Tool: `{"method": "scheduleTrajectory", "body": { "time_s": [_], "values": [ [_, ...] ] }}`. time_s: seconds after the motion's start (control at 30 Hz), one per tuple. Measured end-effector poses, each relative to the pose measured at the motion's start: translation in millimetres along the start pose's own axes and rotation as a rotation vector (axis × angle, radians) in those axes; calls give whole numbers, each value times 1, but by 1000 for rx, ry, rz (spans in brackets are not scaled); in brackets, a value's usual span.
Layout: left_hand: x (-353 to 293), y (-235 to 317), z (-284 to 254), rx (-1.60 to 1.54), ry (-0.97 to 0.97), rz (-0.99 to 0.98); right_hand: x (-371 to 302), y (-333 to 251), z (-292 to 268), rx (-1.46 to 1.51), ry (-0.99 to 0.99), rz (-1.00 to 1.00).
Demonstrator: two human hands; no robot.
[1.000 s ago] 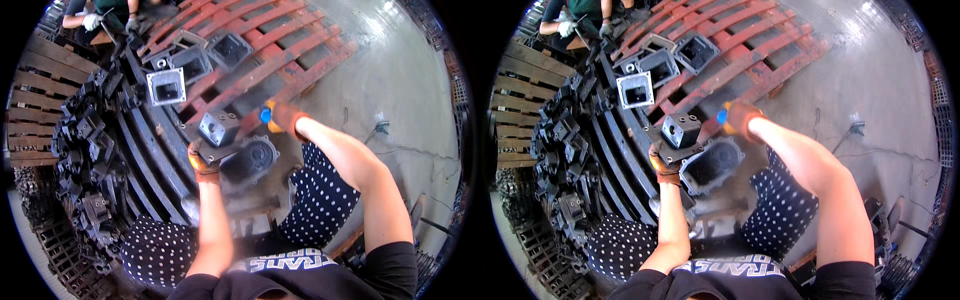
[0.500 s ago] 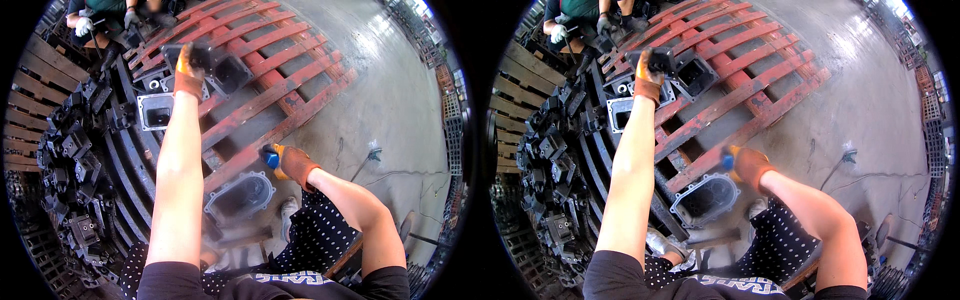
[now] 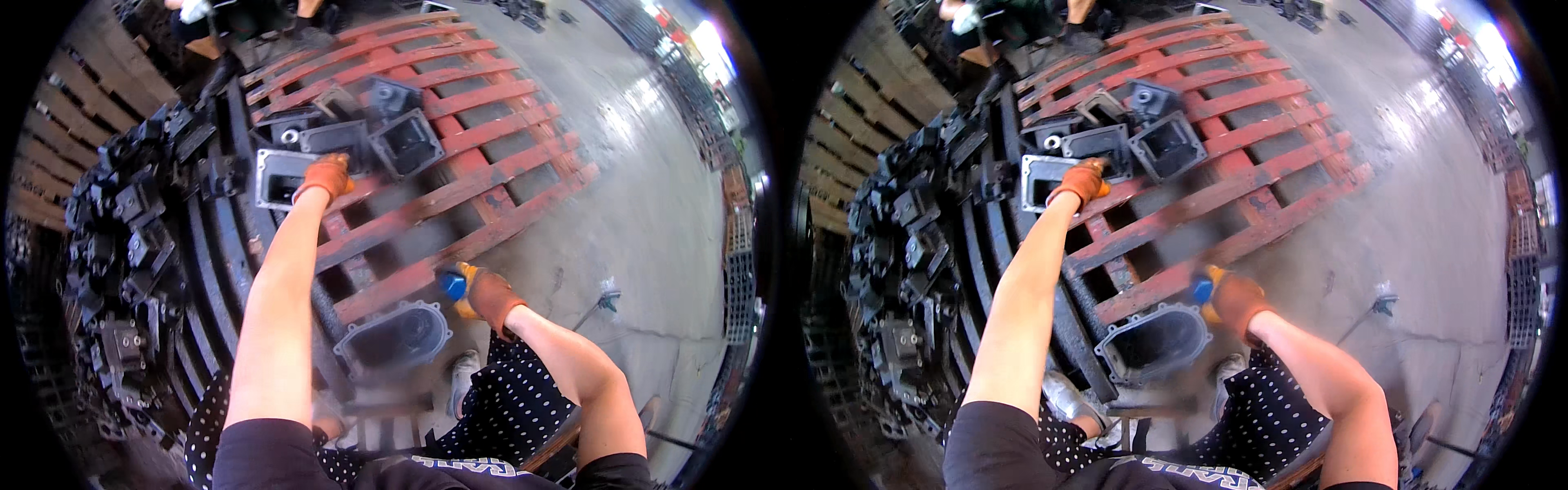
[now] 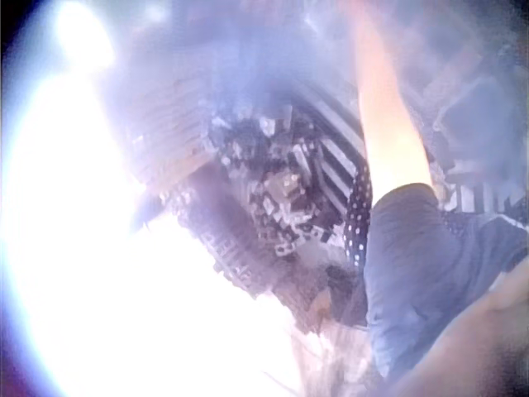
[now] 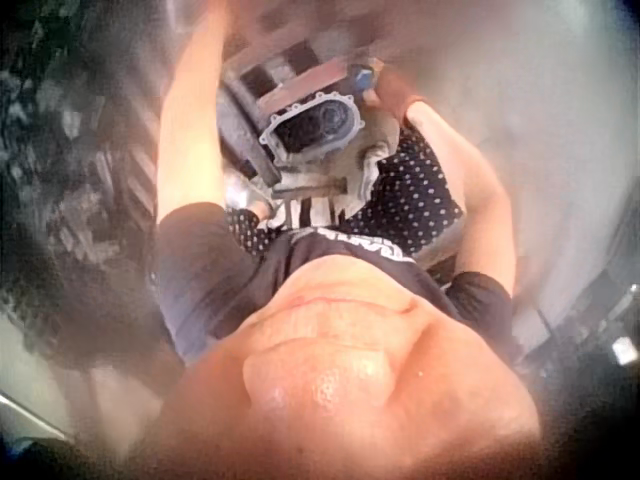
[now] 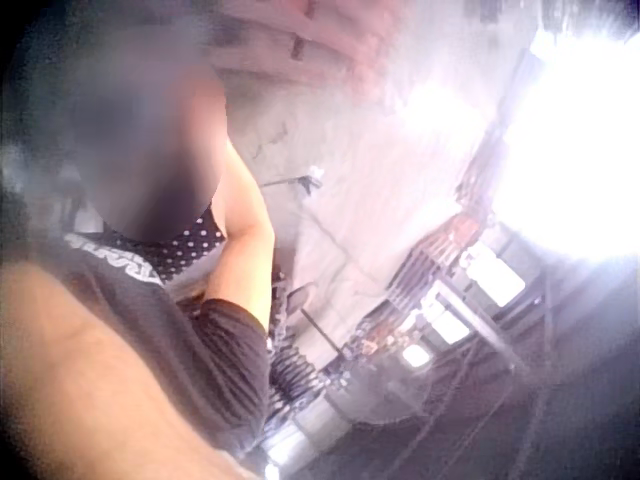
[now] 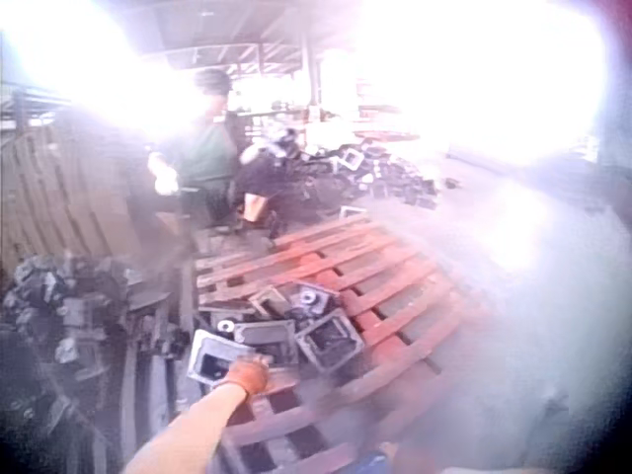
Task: The person repeatedly picks up dark metal castings from a pile, wipes them with a blue tool, and places them onto a red wooden pallet. The process is continuous and repetitive.
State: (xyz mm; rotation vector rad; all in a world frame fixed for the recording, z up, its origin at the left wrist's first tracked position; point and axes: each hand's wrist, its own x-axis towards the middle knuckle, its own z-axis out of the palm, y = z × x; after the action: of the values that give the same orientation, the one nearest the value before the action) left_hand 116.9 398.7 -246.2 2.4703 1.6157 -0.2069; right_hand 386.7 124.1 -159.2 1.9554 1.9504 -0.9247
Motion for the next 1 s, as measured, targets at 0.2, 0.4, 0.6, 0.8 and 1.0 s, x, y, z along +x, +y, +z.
{"method": "scheduleTrajectory", "body": {
  "time_s": [0.2,0.4,0.6,0.8,1.0],
  "values": [
    [-187,-42,-2,439,-229,400,5,13,10,94,62,-128],
    [-414,-73,-14,76,-651,300,29,43,37,482,67,-59],
    [-518,-93,80,27,-603,-44,27,48,3,713,-61,47],
    [-512,-158,81,120,-235,-507,18,39,-14,737,-166,178],
    [-501,-279,92,399,-160,-1138,10,11,-21,572,-164,64]
  ]
}}
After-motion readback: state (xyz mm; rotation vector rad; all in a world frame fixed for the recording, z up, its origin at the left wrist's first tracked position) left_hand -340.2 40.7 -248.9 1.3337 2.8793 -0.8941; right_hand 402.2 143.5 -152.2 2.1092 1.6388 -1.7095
